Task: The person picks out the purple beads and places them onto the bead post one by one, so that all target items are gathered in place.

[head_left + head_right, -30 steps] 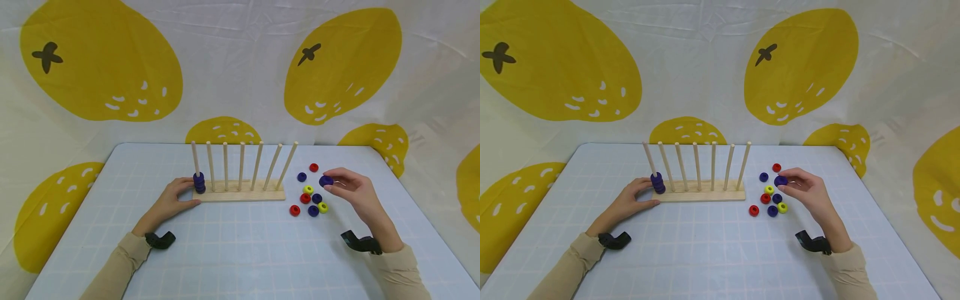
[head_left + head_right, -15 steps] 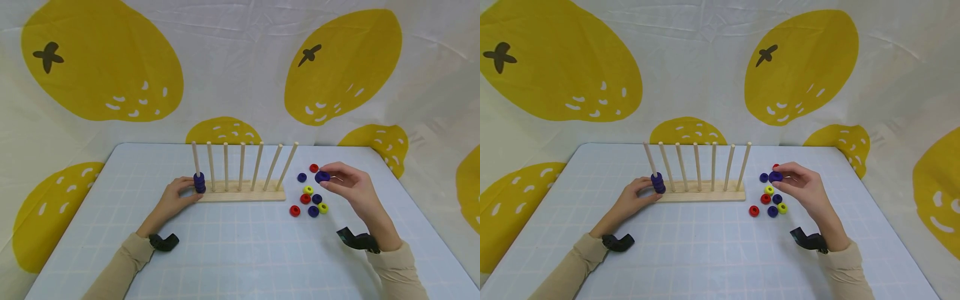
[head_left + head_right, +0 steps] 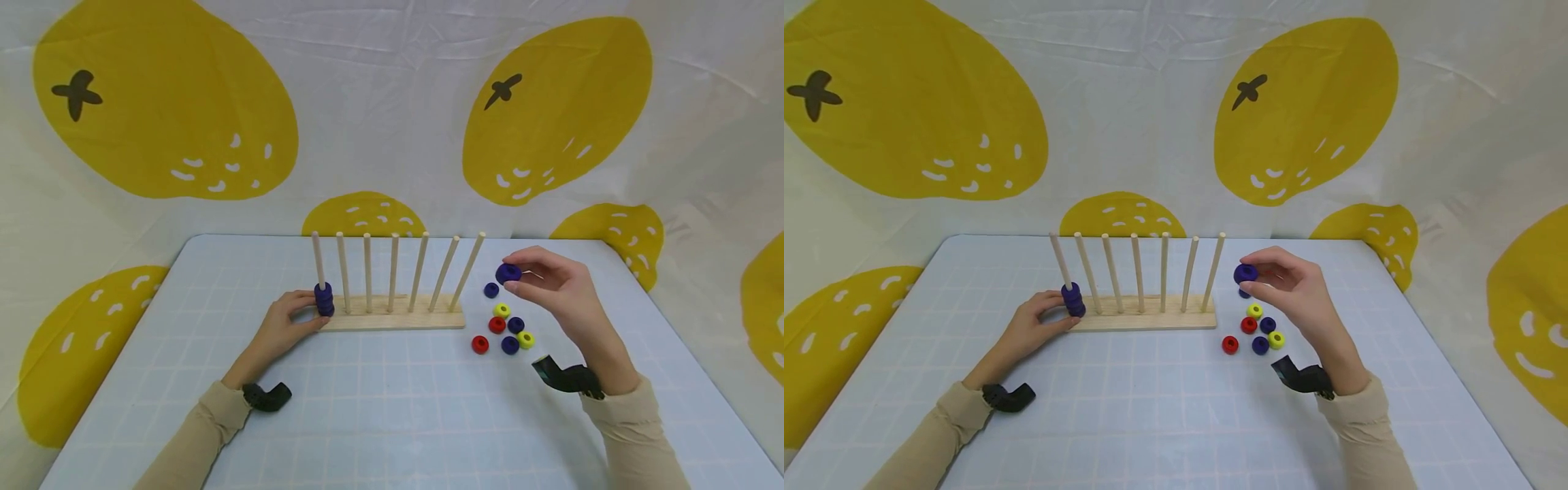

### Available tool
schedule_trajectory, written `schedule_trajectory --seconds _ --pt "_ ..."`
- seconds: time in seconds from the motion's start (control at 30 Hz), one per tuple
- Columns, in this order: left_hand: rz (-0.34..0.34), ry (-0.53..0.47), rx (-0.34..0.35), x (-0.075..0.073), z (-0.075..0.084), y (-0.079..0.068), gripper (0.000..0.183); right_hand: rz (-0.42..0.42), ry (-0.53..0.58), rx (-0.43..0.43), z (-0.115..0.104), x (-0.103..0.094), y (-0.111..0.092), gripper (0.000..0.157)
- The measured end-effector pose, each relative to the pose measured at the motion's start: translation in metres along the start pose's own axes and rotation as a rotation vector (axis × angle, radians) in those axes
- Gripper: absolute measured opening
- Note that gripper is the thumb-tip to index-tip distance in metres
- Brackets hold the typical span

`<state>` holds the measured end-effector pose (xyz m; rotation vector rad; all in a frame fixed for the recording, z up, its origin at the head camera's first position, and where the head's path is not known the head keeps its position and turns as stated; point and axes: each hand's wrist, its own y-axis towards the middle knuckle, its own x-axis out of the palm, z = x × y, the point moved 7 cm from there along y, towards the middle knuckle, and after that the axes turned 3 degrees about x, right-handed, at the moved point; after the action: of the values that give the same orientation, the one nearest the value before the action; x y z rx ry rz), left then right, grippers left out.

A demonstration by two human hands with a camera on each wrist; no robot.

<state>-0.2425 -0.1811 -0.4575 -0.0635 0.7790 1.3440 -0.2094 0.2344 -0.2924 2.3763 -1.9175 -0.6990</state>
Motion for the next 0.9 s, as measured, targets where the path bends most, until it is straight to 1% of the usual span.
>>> schedule_trajectory --seconds 0.17,0.43,0.67,0.9 --pt "-0.001 0.004 -0.008 -0.001 0.0 0.0 0.033 -0.011 0.047 -0.025 -0.01 0.007 0.007 0.029" --pt "0.005 0.004 -0.001 -0.001 0.0 0.0 0.033 -0.038 0.096 -0.073 -0.027 0.019 0.019 0.029" --pt "0.017 -0.002 0.056 -0.002 0.004 -0.001 0.031 -0.072 0.152 -0.1 -0.04 0.029 0.029 0.029" --pt "0.014 -0.013 0.065 -0.003 0.007 -0.001 0.027 -0.093 0.2 -0.116 -0.048 0.037 0.035 0.028"
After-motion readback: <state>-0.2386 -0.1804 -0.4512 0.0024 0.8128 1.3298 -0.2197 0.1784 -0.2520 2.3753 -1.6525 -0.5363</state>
